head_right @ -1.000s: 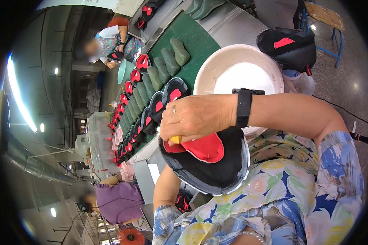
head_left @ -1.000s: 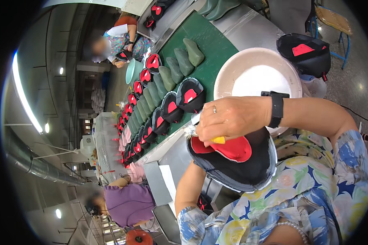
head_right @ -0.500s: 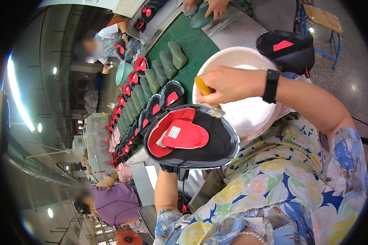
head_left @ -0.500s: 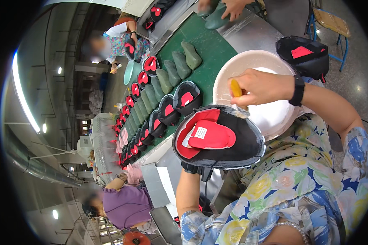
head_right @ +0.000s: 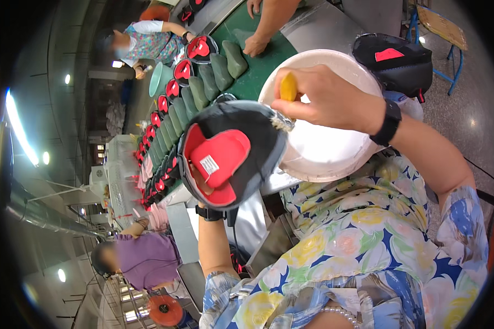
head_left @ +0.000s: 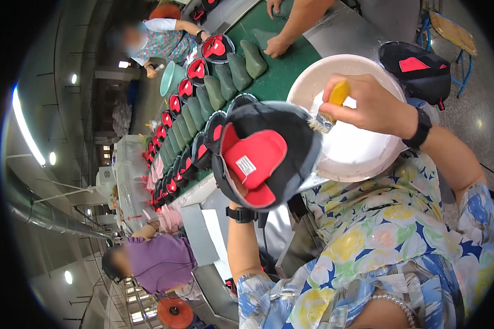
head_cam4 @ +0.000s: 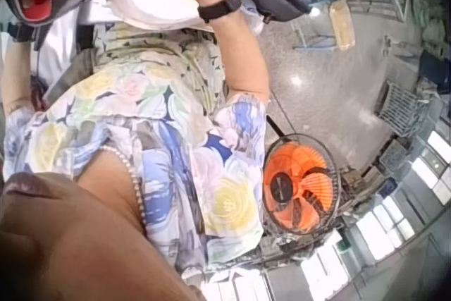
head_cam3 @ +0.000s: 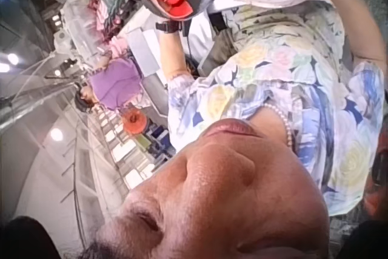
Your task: The recorder is using a brush to apply a white adhesive to the inner edges of shoe uppers in a factory setting.
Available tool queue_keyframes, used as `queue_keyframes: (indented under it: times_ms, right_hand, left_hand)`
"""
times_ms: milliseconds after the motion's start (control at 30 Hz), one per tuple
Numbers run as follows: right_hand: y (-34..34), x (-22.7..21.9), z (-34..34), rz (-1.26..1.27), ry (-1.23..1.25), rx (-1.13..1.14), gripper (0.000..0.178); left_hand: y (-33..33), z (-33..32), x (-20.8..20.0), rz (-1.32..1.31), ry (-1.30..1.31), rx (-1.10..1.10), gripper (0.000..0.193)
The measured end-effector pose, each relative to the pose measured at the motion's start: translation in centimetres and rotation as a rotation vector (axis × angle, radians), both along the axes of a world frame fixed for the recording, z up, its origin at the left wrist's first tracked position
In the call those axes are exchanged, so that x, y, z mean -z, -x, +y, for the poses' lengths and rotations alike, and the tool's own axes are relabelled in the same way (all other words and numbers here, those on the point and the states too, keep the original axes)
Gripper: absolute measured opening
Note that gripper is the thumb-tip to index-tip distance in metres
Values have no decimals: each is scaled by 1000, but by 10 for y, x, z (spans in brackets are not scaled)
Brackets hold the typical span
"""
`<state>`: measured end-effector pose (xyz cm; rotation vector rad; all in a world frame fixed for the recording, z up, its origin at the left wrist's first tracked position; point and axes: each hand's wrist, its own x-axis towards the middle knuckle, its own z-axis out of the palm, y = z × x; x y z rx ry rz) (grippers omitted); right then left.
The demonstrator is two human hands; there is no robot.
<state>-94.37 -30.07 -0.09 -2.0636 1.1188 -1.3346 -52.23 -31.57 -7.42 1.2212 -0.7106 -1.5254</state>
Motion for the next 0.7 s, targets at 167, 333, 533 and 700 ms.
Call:
queue_keyframes:
  times_ms: [167,333,533,700]
  right_hand:
    - [-1,10,21,-195,-29,125,18]
    - [28,37,48,-170,-225,254,15]
    - [36,61,60,-161,-384,315,15]
    - [28,83,58,-189,-411,338,12]
  left_hand:
    - [18,-48,-2,70,4,-66,47]
    - [41,-79,6,160,27,-110,47]
    - [91,-165,77,203,311,-22,36]
    - [99,-191,160,-196,-152,90,28]
